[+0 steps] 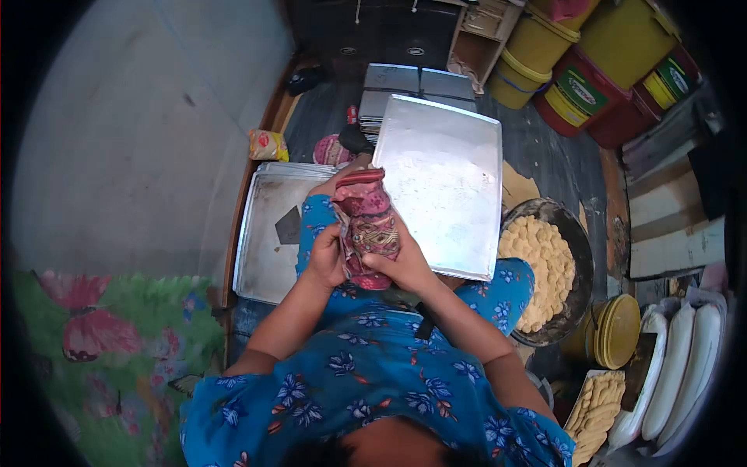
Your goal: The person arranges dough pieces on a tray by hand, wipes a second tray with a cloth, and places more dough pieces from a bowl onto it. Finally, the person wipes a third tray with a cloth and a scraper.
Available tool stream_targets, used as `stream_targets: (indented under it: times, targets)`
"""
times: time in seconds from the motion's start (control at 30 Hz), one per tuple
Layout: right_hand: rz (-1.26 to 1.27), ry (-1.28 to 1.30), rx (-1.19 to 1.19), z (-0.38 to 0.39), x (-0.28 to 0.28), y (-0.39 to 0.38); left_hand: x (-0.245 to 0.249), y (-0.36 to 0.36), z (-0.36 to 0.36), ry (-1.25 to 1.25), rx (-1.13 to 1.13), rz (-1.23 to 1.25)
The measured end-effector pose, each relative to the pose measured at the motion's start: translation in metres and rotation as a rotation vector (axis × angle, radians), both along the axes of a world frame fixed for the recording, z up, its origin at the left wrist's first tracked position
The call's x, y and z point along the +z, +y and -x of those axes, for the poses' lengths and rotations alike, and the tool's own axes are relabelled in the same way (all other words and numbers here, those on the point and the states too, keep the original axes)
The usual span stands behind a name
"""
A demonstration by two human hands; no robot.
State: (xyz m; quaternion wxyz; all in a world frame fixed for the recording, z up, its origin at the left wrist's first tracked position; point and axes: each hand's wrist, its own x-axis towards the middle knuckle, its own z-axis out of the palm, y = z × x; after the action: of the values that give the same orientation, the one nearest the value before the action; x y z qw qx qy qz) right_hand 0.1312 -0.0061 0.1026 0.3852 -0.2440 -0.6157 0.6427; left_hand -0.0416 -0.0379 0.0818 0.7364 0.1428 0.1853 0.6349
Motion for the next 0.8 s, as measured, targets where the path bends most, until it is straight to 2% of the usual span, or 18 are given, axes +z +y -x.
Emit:
stream_targets:
  times: [0.03, 0.07, 0.17, 0.2, 0.3, 0.33, 0.43, 0.47, 0.6, 0.7, 0.8]
  targets:
    - [0.090, -0.048, 0.070, -0.005, -0.003, 0.000, -0.002, 0.001, -0.001, 0.057, -0.030, 0.020]
    - [0.162, -0.006, 0.039, -0.009, -0.011, 0.001, -0.002, 0.003, -0.001, 0.195, 0.020, 0.002]
    - [0.305, 0.059, -0.089, -0.020, -0.026, 0.005, -0.012, 0.002, 0.009, 0.645, 0.287, 0.156]
    - [0.303, 0.037, -0.160, -0.027, -0.025, 0.011, -0.009, 0.001, 0.012, 0.722, 0.364, 0.103]
    - [0.252, -0.028, -0.235, -0.029, -0.023, 0.014, 0.004, -0.006, 0.005, 0.813, 0.285, -0.002]
    - [0.228, -0.049, -0.235, -0.029, -0.023, 0.013, 0.008, -0.008, -0.004, 0.785, 0.215, -0.053]
    - [-0.369, -0.305, -0.204, -0.023, -0.028, 0.011, 0.020, -0.010, -0.031, 0.605, 0.119, -0.108]
    - [-0.393, -0.301, -0.198, -0.017, -0.030, 0.004, 0.020, -0.007, -0.034, 0.632, 0.105, -0.105]
    - [-0.513, -0.381, -0.112, -0.019, -0.037, -0.003, 0.013, -0.004, -0.027, 0.476, 0.115, 0.071]
    - [-0.375, -0.300, -0.103, -0.025, -0.030, -0.006, 0.009, -0.008, -0.022, 0.519, 0.087, 0.047]
    - [-0.029, -0.068, -0.004, -0.023, -0.023, -0.012, 0.007, -0.007, -0.025, 0.646, 0.067, 0.024]
